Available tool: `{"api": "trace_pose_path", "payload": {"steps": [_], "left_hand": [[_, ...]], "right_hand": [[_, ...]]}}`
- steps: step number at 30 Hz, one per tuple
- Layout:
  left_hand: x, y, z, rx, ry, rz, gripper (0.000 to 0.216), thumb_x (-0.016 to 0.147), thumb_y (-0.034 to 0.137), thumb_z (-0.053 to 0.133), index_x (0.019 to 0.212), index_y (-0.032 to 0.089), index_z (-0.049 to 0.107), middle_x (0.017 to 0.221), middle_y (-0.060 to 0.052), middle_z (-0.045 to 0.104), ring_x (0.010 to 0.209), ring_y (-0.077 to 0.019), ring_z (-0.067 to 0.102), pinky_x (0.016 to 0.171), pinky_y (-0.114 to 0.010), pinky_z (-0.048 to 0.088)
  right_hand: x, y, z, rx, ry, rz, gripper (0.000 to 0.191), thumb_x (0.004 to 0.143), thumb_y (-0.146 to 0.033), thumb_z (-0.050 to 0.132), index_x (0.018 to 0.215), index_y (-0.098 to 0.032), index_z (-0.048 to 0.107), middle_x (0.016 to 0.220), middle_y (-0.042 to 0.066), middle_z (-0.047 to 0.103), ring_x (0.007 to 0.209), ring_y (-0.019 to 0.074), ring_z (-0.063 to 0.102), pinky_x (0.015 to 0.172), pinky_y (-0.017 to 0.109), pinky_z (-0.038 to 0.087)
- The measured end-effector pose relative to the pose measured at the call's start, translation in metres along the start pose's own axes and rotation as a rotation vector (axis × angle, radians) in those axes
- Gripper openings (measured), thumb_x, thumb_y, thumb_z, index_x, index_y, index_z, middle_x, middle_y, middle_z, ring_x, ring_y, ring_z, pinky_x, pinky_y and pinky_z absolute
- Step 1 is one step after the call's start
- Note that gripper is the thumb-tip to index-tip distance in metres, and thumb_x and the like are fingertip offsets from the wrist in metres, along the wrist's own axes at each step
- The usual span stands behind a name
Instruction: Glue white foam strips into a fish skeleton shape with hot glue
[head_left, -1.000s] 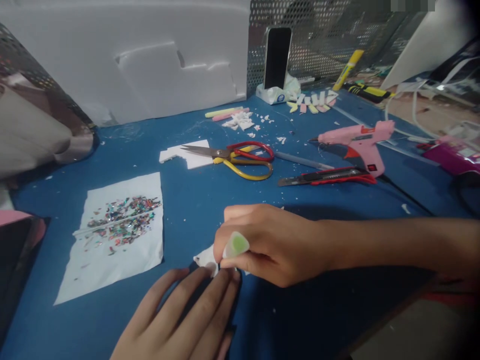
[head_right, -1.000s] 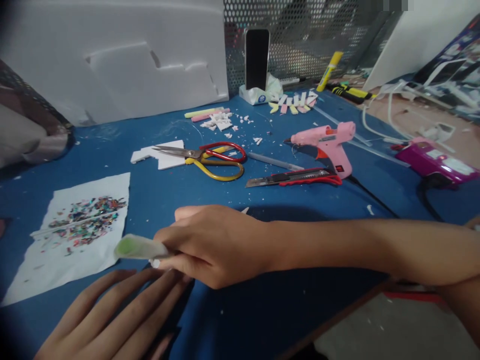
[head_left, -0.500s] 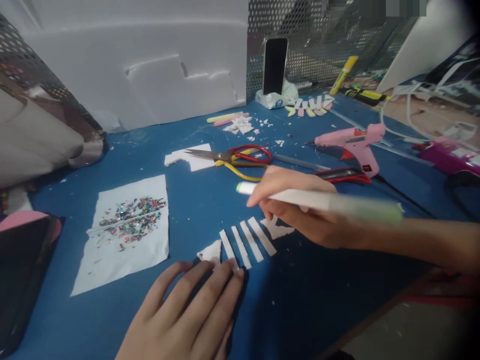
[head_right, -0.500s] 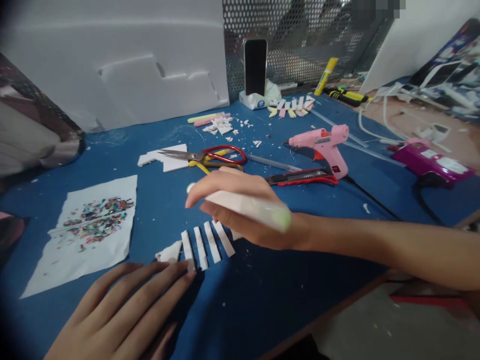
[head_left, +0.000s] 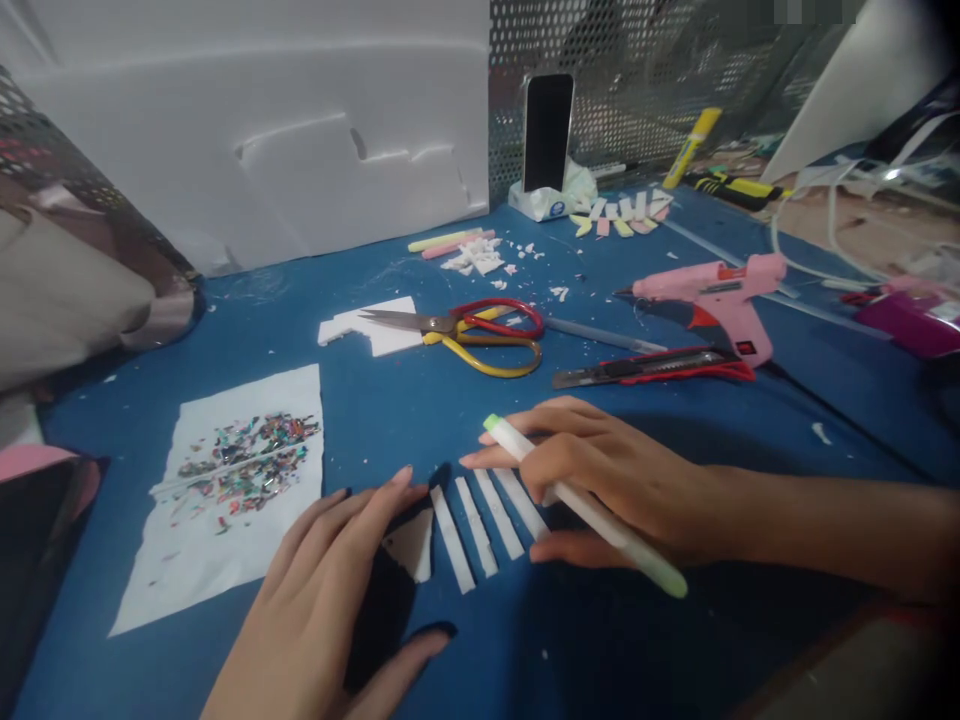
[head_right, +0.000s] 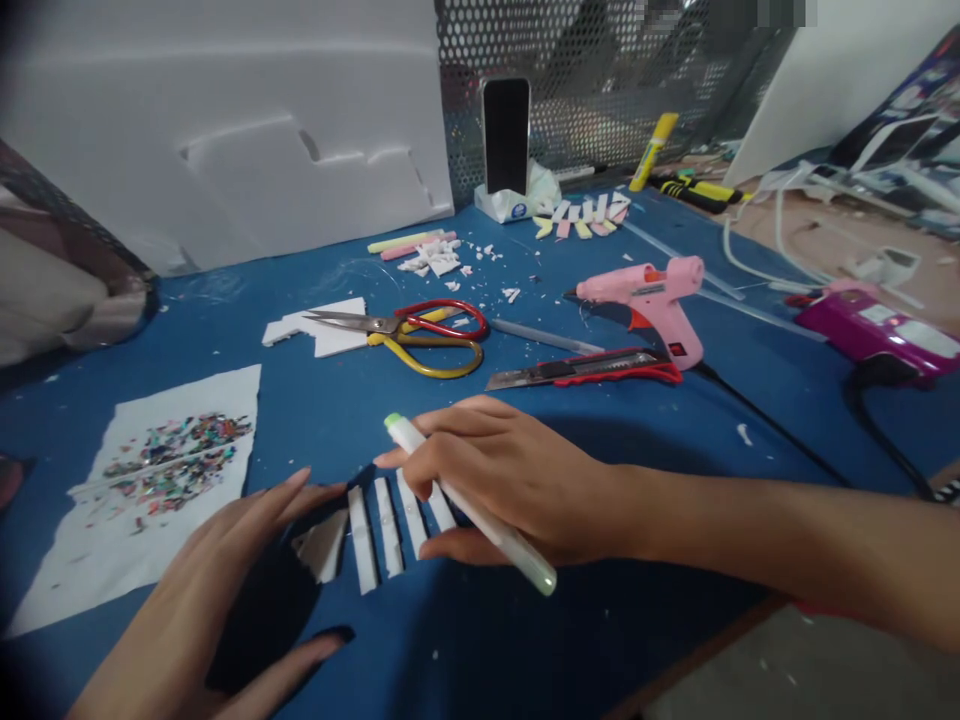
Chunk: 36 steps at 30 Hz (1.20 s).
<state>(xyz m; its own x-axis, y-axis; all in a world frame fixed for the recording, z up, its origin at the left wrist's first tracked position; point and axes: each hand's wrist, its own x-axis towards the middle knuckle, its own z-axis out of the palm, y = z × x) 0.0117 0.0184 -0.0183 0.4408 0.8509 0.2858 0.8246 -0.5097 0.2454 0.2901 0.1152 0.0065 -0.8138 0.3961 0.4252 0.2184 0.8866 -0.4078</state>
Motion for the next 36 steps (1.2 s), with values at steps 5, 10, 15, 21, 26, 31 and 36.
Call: {"api": "trace_pose_path", "payload": {"steps": [5,10,15,21,26,31,36], "left_hand": [[0.004,-0.004,-0.004,-0.035,0.008,0.016,0.071,0.089,0.035,0.060,0.148,0.015,0.027,0.121,-0.005,0.065,0.114,-0.0203,0.057,0.104,-0.036,0.040],[0.010,-0.007,-0.003,-0.085,0.013,-0.018,0.068,0.090,0.033,0.058,0.148,0.016,0.027,0.116,-0.004,0.067,0.113,-0.0196,0.058,0.106,-0.038,0.036],[0.014,-0.005,-0.004,-0.101,-0.027,-0.034,0.068,0.088,0.030,0.059,0.148,0.016,0.028,0.119,-0.003,0.066,0.115,-0.0181,0.056,0.109,-0.036,0.032],[0.014,-0.002,-0.005,-0.130,-0.027,-0.038,0.069,0.089,0.029,0.061,0.148,0.020,0.027,0.122,-0.003,0.064,0.117,-0.0192,0.055,0.111,-0.040,0.031],[0.014,0.001,-0.006,-0.166,-0.023,-0.077,0.067,0.090,0.031,0.060,0.148,0.024,0.026,0.118,-0.003,0.063,0.112,-0.0201,0.056,0.109,-0.045,0.032],[0.015,0.001,-0.006,-0.168,0.009,-0.052,0.066,0.091,0.030,0.060,0.147,0.023,0.026,0.117,-0.003,0.063,0.111,-0.0194,0.056,0.110,-0.044,0.031],[0.015,0.001,-0.004,-0.152,0.033,-0.035,0.065,0.090,0.034,0.060,0.146,0.022,0.028,0.117,-0.004,0.063,0.111,-0.0222,0.056,0.108,-0.046,0.034]], "right_hand": [[0.002,-0.004,0.005,0.015,-0.074,0.014,0.031,0.090,-0.040,0.062,0.102,-0.019,0.044,0.123,0.008,0.063,0.114,0.0169,0.053,0.095,0.034,0.039],[0.004,-0.005,0.014,-0.075,-0.149,-0.039,0.034,0.093,-0.048,0.054,0.109,-0.019,0.046,0.125,0.011,0.061,0.129,0.0195,0.044,0.104,0.038,0.033],[0.004,-0.005,0.019,-0.130,-0.167,-0.078,0.040,0.090,-0.051,0.057,0.111,-0.020,0.046,0.126,0.011,0.060,0.132,0.0206,0.042,0.108,0.039,0.030],[0.011,-0.008,0.025,-0.210,-0.107,-0.147,0.042,0.089,-0.054,0.056,0.111,-0.019,0.047,0.116,0.010,0.063,0.127,0.0223,0.042,0.107,0.039,0.031],[0.017,-0.011,0.034,-0.270,-0.032,-0.143,0.050,0.088,-0.062,0.051,0.109,-0.017,0.047,0.103,0.009,0.061,0.115,0.0228,0.046,0.103,0.040,0.032],[0.021,-0.012,0.039,-0.276,-0.011,-0.127,0.049,0.091,-0.064,0.045,0.109,-0.018,0.047,0.101,0.007,0.058,0.111,0.0219,0.045,0.104,0.039,0.032],[0.025,-0.013,0.039,-0.257,-0.031,-0.114,0.044,0.092,-0.058,0.048,0.109,-0.018,0.047,0.098,0.006,0.055,0.105,0.0213,0.046,0.100,0.038,0.034]]}}
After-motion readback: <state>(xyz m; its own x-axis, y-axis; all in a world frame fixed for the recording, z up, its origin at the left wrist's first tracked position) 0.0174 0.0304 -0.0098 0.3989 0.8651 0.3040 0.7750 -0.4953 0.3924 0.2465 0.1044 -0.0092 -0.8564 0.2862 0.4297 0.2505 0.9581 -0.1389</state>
